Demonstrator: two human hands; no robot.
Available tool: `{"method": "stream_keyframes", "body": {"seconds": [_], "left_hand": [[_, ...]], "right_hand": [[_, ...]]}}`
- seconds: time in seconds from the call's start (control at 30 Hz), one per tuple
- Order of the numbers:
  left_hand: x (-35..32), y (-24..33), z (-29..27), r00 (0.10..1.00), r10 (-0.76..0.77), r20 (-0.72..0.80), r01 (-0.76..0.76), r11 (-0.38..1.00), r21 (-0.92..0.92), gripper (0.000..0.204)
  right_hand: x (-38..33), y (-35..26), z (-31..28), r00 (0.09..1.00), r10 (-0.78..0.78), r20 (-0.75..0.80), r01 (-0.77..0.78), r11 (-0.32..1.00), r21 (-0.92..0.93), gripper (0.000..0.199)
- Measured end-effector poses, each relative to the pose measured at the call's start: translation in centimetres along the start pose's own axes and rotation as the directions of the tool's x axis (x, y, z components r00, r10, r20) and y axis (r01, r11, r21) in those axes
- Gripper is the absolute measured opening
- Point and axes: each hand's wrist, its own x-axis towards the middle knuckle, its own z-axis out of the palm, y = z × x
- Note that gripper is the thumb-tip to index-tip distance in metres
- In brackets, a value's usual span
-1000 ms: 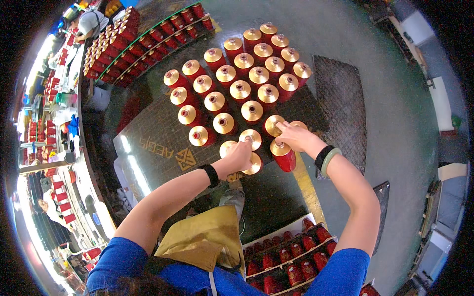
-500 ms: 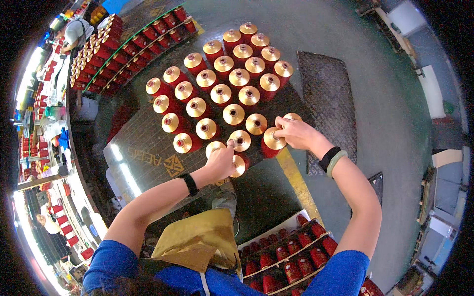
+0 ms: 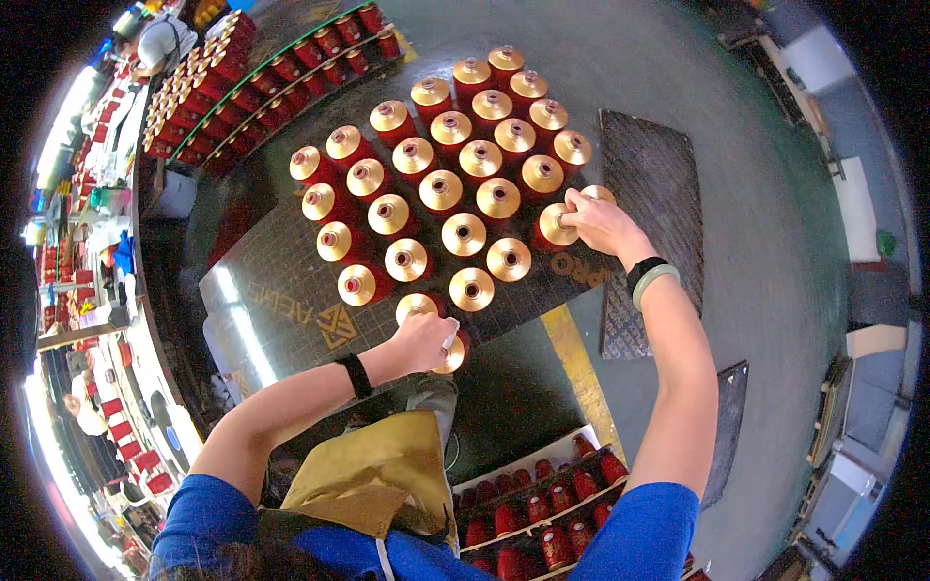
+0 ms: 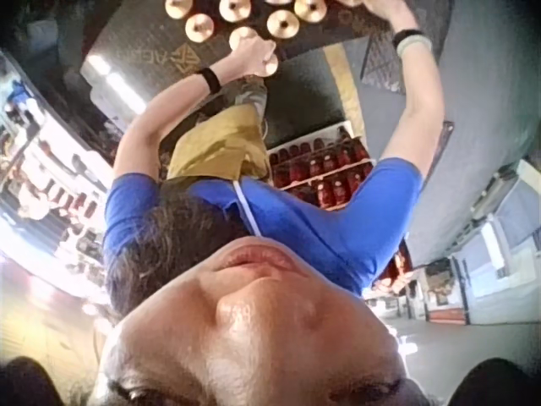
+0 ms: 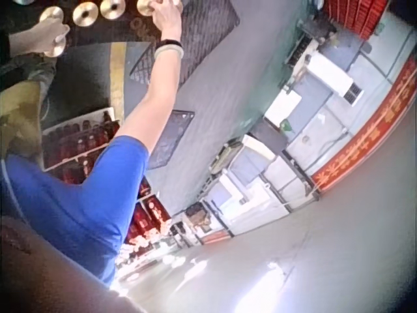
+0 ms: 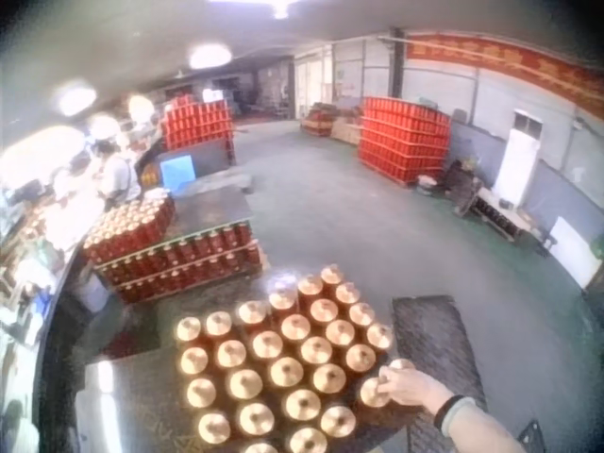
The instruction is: Applying labels and protective sleeves to red liquor bottles on an assembly line.
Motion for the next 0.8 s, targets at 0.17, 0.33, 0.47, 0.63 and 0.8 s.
{"method": "stream_keyframes", "body": {"seconds": [0.17, 0.33, 0.47, 0.63, 0.8], "left_hand": [[-1.0, 0.8, 0.6, 1.0, -0.021, -0.023, 0.021, 1.0, 0.008, 0.018], [-4.0, 0.4, 0.5, 0.995, 0.001, -0.104, 0.008, 0.996, 0.091, 0.023], [-8.2, 1.2, -3.5, 0.994, -0.109, 0.011, 0.108, 0.99, 0.091, 0.023], [-11.8, -1.9, -3.0, 0.974, -0.228, -0.018, 0.228, 0.97, 0.085, 0.03], [-11.7, -5.0, -2.5, 0.953, -0.292, -0.082, 0.297, 0.953, 0.054, 0.019]], "right_hand": [[0.9, 0.4, -0.2, 0.994, 0.101, 0.049, -0.101, 0.995, -0.012, 0.017], [1.6, -0.6, -1.5, 0.981, 0.171, 0.088, -0.165, 0.984, -0.075, 0.018], [3.2, -6.1, -3.9, 0.963, 0.252, -0.102, -0.256, 0.966, -0.038, 0.018], [7.5, -21.7, -2.6, 0.986, 0.111, -0.128, -0.029, 0.855, 0.518, 0.021], [9.1, -30.2, 3.5, 0.985, 0.157, -0.07, -0.101, 0.857, 0.505, 0.039]]}}
